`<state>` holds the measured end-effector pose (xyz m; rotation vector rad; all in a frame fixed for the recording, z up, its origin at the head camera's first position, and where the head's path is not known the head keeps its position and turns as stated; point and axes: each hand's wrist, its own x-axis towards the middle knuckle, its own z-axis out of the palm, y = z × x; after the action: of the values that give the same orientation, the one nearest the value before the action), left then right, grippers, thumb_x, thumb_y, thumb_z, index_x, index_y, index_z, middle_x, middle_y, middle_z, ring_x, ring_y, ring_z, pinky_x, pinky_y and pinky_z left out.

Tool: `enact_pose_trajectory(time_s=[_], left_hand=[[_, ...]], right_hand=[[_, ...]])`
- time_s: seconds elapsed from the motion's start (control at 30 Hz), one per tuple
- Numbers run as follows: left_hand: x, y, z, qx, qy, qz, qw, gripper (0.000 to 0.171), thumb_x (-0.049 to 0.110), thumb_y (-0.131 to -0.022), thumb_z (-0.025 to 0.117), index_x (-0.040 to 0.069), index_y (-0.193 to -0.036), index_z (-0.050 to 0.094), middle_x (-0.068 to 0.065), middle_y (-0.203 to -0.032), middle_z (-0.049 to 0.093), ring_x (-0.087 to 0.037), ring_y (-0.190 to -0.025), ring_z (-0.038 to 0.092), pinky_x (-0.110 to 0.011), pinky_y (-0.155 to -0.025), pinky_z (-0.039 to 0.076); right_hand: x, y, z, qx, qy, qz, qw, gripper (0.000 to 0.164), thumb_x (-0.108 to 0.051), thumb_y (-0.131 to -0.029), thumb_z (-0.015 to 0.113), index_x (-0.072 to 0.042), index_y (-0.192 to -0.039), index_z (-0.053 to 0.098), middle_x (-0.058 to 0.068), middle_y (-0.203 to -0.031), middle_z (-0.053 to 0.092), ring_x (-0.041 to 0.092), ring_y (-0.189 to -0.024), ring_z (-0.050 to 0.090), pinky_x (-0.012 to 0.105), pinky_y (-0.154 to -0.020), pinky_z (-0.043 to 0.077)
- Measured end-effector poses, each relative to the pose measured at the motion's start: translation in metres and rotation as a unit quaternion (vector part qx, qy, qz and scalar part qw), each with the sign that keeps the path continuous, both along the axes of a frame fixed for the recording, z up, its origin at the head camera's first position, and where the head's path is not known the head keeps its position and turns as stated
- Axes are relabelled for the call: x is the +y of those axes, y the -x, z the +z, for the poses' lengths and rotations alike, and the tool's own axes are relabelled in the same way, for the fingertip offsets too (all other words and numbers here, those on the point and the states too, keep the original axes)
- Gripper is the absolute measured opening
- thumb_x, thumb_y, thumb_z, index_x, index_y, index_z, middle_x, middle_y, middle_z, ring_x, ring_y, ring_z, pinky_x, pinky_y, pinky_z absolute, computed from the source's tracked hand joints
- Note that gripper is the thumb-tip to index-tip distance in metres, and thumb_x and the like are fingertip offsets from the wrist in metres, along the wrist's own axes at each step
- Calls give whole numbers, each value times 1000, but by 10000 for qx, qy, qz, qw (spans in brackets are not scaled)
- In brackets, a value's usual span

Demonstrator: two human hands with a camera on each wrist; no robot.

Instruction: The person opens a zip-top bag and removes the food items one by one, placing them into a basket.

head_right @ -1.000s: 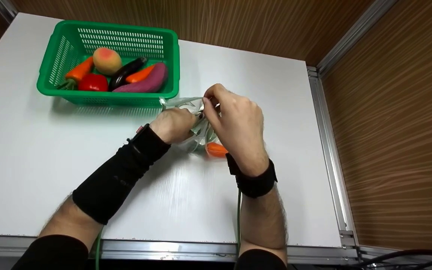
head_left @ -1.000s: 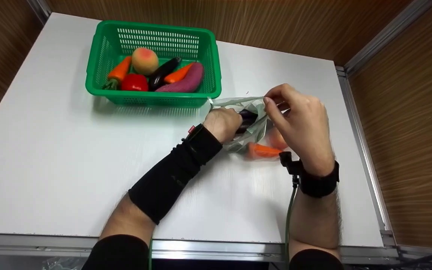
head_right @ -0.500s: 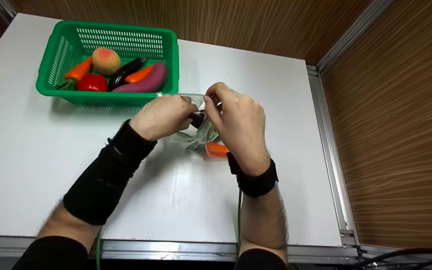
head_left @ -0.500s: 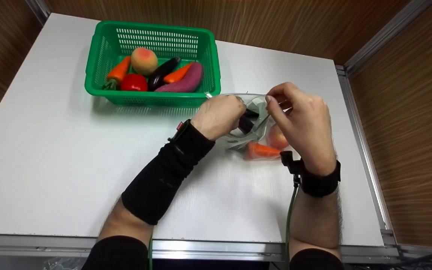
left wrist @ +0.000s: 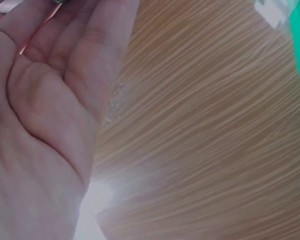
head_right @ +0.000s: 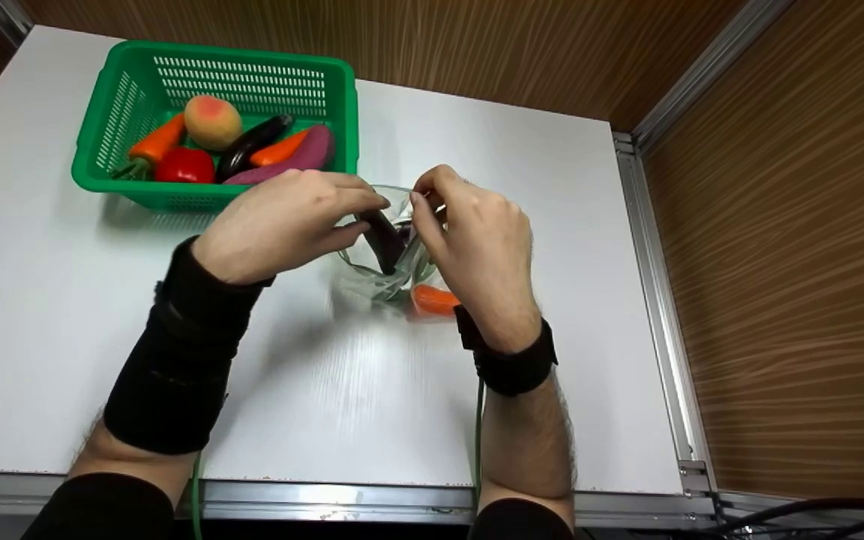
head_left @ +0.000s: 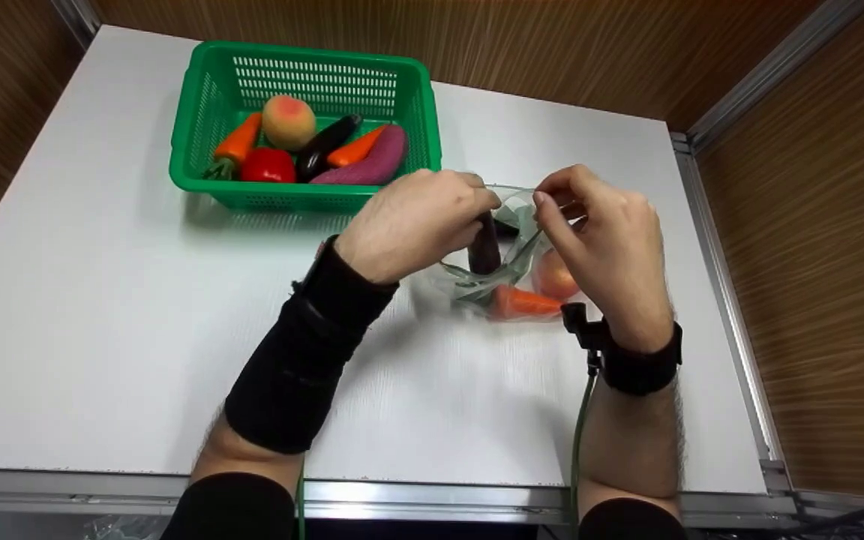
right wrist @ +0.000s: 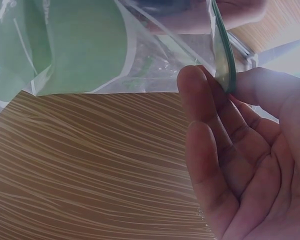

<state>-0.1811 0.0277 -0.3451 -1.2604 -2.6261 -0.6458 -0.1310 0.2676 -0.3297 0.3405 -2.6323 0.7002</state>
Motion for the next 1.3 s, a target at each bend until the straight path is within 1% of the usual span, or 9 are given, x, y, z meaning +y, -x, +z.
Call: enact_pose_trajectory(time_s=[0.13,0.27,0.4,0.57,0.7,0.8,0.9,1.1,1.3], left_hand=[[-18,-4,11,28,-337,-15,9994,17,10,-115,71,9,-125,85,-8,-116,87,-27,-106,85,-44,-93,71],[-38,-9,19,79,-709,93,9974,25,12,-115,74,11,-137,85,-5,-127,87,-24,-118,85,-41,-101,71],[-55,-12,25,127,-1064,253,9939,28,11,-114,73,13,-140,85,-3,-134,87,-23,-127,83,-42,-111,68],[-76,-14,31,124,-1438,305,9891,30,11,-115,74,9,-143,83,-7,-139,86,-25,-133,81,-42,-120,63],[-86,-14,32,418,-1702,502,9832,30,12,-114,76,8,-143,83,-9,-140,86,-25,-137,80,-42,-121,63],[-89,-12,32,652,-1848,702,9781,31,15,-114,78,7,-143,83,-9,-141,86,-24,-139,81,-46,-121,64],[-90,-9,31,709,-1936,810,9752,33,18,-114,80,8,-146,82,-9,-144,85,-25,-140,80,-47,-121,64],[-95,-3,29,858,-2080,1018,9690,35,23,-117,76,8,-148,81,-8,-147,84,-24,-142,79,-41,-125,62],[-99,11,23,877,-2128,1413,9628,35,24,-117,75,7,-147,81,-10,-145,85,-25,-140,80,-41,-124,63]], right_hand=[[-1,-1,0,-29,-2,-1,10000,14,-15,-113,76,-3,-117,83,9,-106,90,26,-97,89,-1,-79,50],[-1,-1,0,-64,-1,-17,10000,14,-15,-113,76,-4,-117,83,9,-105,90,25,-97,89,0,-79,50],[-1,-1,0,-92,9,-17,10000,13,-15,-113,76,-4,-116,83,9,-105,90,25,-96,89,0,-79,51],[0,-1,-1,-124,-5,-38,9999,14,-15,-113,76,-4,-116,83,9,-106,90,26,-97,89,0,-79,51],[2,-1,-1,-126,-33,-69,9999,13,-15,-113,76,-5,-116,83,8,-105,90,25,-98,89,-1,-79,50],[3,-1,-2,-96,-67,-70,9999,14,-17,-113,76,-5,-116,83,7,-105,90,25,-98,89,1,-79,51],[3,-1,-2,-60,-99,-69,9999,14,-17,-113,77,-5,-116,84,8,-105,90,25,-97,89,2,-78,52],[2,-2,-2,-101,-56,-73,9999,14,-16,-113,76,-4,-117,84,9,-106,90,26,-99,89,-2,-79,48],[0,-2,0,-176,-36,-70,9998,14,-16,-114,76,-5,-117,84,8,-107,90,25,-100,89,-2,-79,48]])
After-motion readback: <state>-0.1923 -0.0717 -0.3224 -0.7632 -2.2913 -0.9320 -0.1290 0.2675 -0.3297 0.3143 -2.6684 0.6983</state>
